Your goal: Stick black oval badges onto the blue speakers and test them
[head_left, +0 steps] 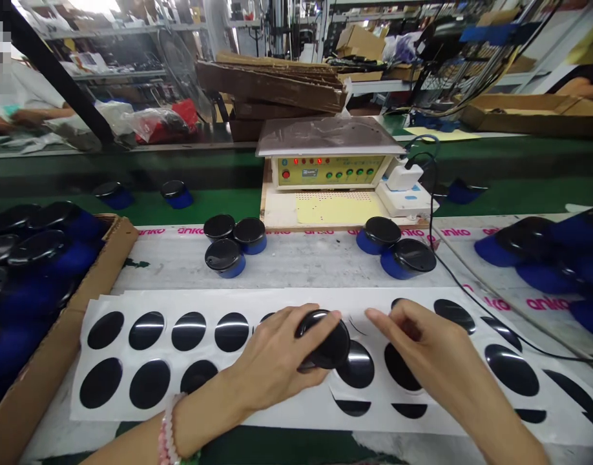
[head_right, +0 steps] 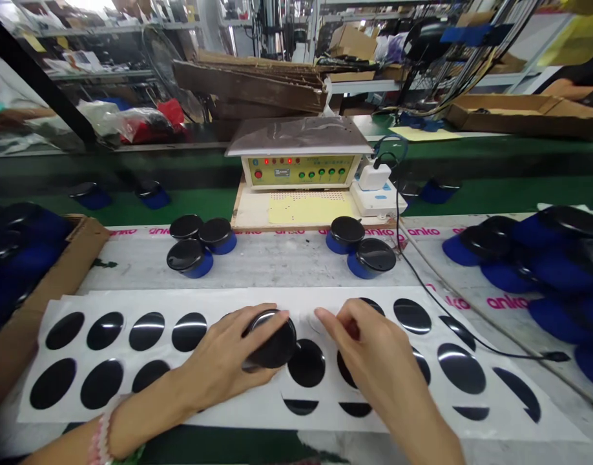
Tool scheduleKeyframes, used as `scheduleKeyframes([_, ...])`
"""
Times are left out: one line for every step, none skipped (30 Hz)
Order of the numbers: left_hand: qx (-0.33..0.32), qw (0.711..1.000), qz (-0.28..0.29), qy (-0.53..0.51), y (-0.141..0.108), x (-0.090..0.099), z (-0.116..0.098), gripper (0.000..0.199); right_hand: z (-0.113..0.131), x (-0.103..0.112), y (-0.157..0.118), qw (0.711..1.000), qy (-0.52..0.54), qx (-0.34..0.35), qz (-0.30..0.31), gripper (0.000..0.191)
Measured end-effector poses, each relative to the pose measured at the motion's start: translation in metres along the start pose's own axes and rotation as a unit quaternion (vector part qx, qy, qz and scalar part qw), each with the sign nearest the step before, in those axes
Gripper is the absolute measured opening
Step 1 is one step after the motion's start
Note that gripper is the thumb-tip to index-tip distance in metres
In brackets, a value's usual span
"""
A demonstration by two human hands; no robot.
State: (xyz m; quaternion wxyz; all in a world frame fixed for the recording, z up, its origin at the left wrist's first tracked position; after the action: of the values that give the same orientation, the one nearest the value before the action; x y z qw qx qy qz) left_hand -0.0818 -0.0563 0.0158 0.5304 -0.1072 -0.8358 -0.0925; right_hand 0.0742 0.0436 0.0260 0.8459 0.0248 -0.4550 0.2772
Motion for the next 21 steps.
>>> scheduleKeyframes([-0.011, 0.999, 0.016, 0.038, 0.000, 0.000, -0.005, 0.067, -0.003, 0.000, -0.003, 1.000, 0.012, 0.015, 0.016, 0.042])
scheduleKeyframes([-0.017, 0.997, 0.033, 0.067, 0.001, 0.002, -0.007, 0.064, -0.004, -0.004, -0.006, 0.998, 0.022, 0.036, 0.046, 0.036])
scheduleKeyframes([-0.022, 0.995, 0.045, 0.084, 0.005, 0.008, -0.007, 0.061, -0.004, -0.009, -0.010, 0.995, 0.026, 0.061, 0.078, 0.029])
scheduleKeyframes([-0.014, 0.995, 0.045, 0.092, 0.011, 0.019, -0.002, 0.059, -0.003, -0.015, -0.014, 0.991, 0.023, 0.088, 0.102, 0.023])
scheduleKeyframes([0.014, 0.995, 0.032, 0.094, 0.020, 0.036, 0.010, 0.058, -0.001, -0.021, -0.018, 0.987, 0.016, 0.114, 0.116, 0.017])
scheduleKeyframes([0.050, 0.995, 0.006, 0.090, 0.030, 0.057, 0.027, 0.057, 0.001, -0.027, -0.021, 0.983, 0.006, 0.137, 0.123, 0.014])
scheduleKeyframes([0.136, 0.986, -0.036, 0.085, 0.040, 0.082, 0.054, 0.059, 0.002, -0.032, -0.022, 0.980, -0.004, 0.154, 0.126, 0.014])
scheduleKeyframes([0.231, 0.967, -0.069, 0.084, 0.047, 0.106, 0.084, 0.064, 0.003, -0.037, -0.023, 0.978, -0.013, 0.166, 0.128, 0.017])
scheduleKeyframes([0.276, 0.953, -0.086, 0.088, 0.057, 0.127, 0.109, 0.066, 0.003, -0.041, -0.023, 0.976, -0.019, 0.173, 0.131, 0.021])
scheduleKeyframes([0.304, 0.944, -0.093, 0.090, 0.067, 0.143, 0.132, 0.065, 0.003, -0.045, -0.023, 0.974, -0.023, 0.177, 0.137, 0.024])
scheduleKeyframes([0.331, 0.935, -0.093, 0.089, 0.076, 0.156, 0.153, 0.066, 0.003, -0.048, -0.023, 0.972, -0.025, 0.182, 0.145, 0.025])
scheduleKeyframes([0.353, 0.928, -0.088, 0.087, 0.082, 0.164, 0.171, 0.063, 0.004, -0.049, -0.023, 0.970, -0.025, 0.187, 0.152, 0.027])
scheduleKeyframes([0.367, 0.923, -0.081, 0.085, 0.087, 0.168, 0.184, 0.059, 0.006, -0.048, -0.024, 0.969, -0.023, 0.191, 0.156, 0.029])
scheduleKeyframes([0.378, 0.919, -0.074, 0.085, 0.090, 0.169, 0.192, 0.055, 0.007, -0.047, -0.024, 0.968, -0.019, 0.192, 0.161, 0.031])
scheduleKeyframes([0.382, 0.918, -0.067, 0.086, 0.090, 0.167, 0.195, 0.052, 0.010, -0.045, -0.025, 0.967, -0.014, 0.194, 0.165, 0.034])
scheduleKeyframes([0.381, 0.918, -0.061, 0.090, 0.089, 0.165, 0.194, 0.051, 0.012, -0.042, -0.025, 0.966, -0.009, 0.195, 0.170, 0.037])
scheduleKeyframes([0.372, 0.922, -0.054, 0.095, 0.087, 0.161, 0.189, 0.052, 0.014, -0.040, -0.025, 0.965, -0.003, 0.195, 0.174, 0.040])
scheduleKeyframes([0.355, 0.929, -0.040, 0.099, 0.084, 0.156, 0.182, 0.054, 0.016, -0.038, -0.026, 0.964, 0.002, 0.195, 0.178, 0.042])
scheduleKeyframes([0.330, 0.938, -0.018, 0.100, 0.080, 0.151, 0.172, 0.055, 0.018, -0.036, -0.026, 0.963, 0.007, 0.197, 0.182, 0.043])
scheduleKeyframes([0.299, 0.949, 0.010, 0.098, 0.077, 0.145, 0.162, 0.055, 0.019, -0.035, -0.025, 0.963, 0.013, 0.199, 0.183, 0.043])
scheduleKeyframes([0.267, 0.958, 0.036, 0.096, 0.074, 0.139, 0.151, 0.054, 0.019, -0.034, -0.025, 0.963, 0.019, 0.200, 0.182, 0.043])
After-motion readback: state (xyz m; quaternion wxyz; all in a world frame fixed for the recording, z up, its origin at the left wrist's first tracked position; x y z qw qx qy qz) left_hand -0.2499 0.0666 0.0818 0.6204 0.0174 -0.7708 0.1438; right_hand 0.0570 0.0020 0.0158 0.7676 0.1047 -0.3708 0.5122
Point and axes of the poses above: each hand's wrist, its own y-axis towards the middle knuckle, its own x-axis out of the back of the hand, z = x × y, the point moved 7 cm from there along y, towards the middle knuckle, and after that the axes turned 11 degrees about z, right-handed, at the moved point
